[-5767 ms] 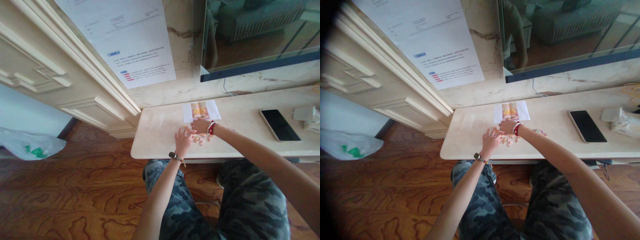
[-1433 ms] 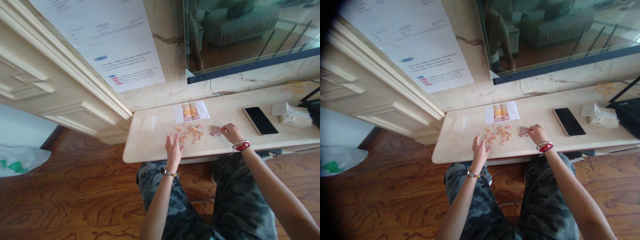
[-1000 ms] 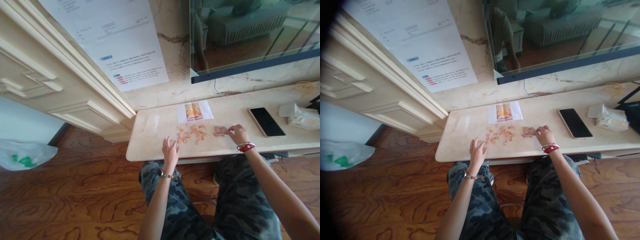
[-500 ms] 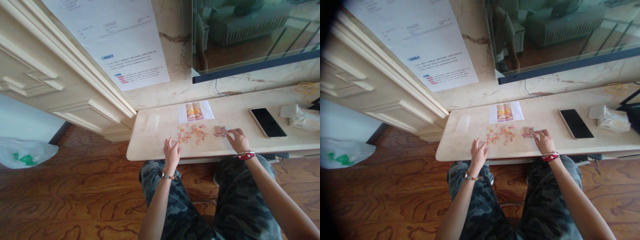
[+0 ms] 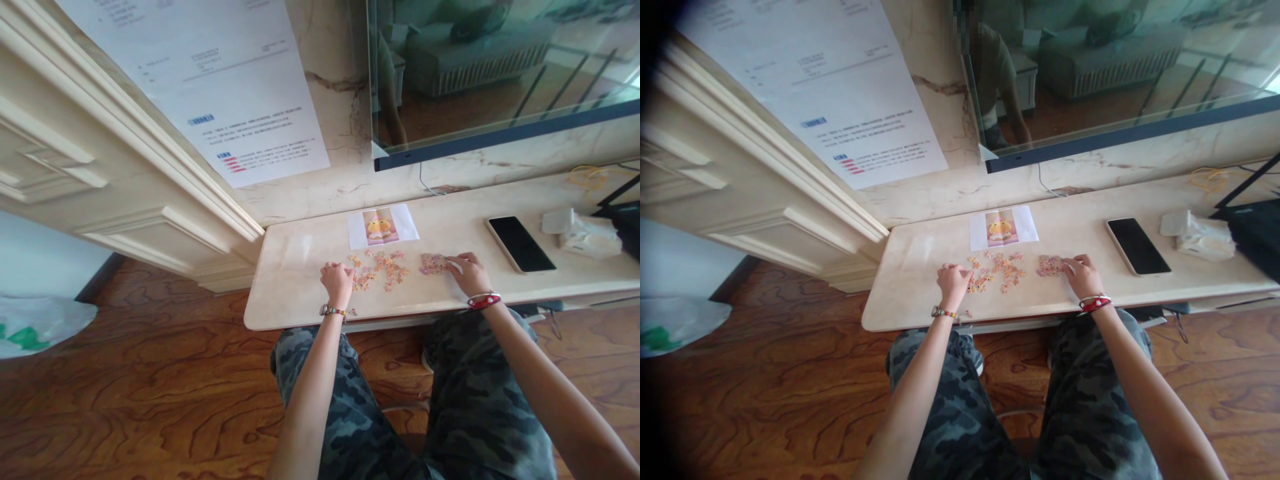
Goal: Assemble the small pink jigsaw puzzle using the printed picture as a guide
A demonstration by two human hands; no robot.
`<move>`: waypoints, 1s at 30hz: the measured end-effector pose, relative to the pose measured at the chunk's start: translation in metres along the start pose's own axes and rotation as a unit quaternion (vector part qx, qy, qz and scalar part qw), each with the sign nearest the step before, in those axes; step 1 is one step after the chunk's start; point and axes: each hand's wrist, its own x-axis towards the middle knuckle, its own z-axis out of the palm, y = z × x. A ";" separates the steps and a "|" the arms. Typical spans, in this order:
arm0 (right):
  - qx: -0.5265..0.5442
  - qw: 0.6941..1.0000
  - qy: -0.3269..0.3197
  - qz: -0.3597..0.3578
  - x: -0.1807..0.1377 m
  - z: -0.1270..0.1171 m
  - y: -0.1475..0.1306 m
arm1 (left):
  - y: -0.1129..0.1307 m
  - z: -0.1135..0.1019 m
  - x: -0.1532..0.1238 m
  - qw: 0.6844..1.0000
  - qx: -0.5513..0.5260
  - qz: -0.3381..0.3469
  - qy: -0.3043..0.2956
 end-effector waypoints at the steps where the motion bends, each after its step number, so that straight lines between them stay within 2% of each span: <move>1: 0.003 1.000 0.001 -0.003 0.000 0.000 -0.001 | 0.002 0.001 0.003 1.000 -0.001 -0.013 -0.008; 7: 0.011 1.000 -0.004 -0.011 0.005 0.001 -0.013 | 0.004 0.005 0.006 0.999 -0.005 -0.024 -0.025; 14: 0.023 1.000 -0.006 -0.004 0.009 -0.001 -0.018 | 0.004 0.006 0.003 1.000 -0.013 -0.019 -0.017; 18: 0.022 0.999 0.028 -0.017 0.003 -0.005 -0.017 | 0.004 0.007 0.005 0.999 -0.024 -0.016 -0.021; 25: 0.017 0.999 0.024 -0.041 -0.020 -0.006 -0.012 | 0.000 0.010 0.009 0.999 -0.044 -0.013 -0.027; 30: 0.010 0.999 0.027 -0.044 -0.020 -0.001 -0.006 | -0.004 0.006 0.009 0.998 -0.061 -0.001 -0.029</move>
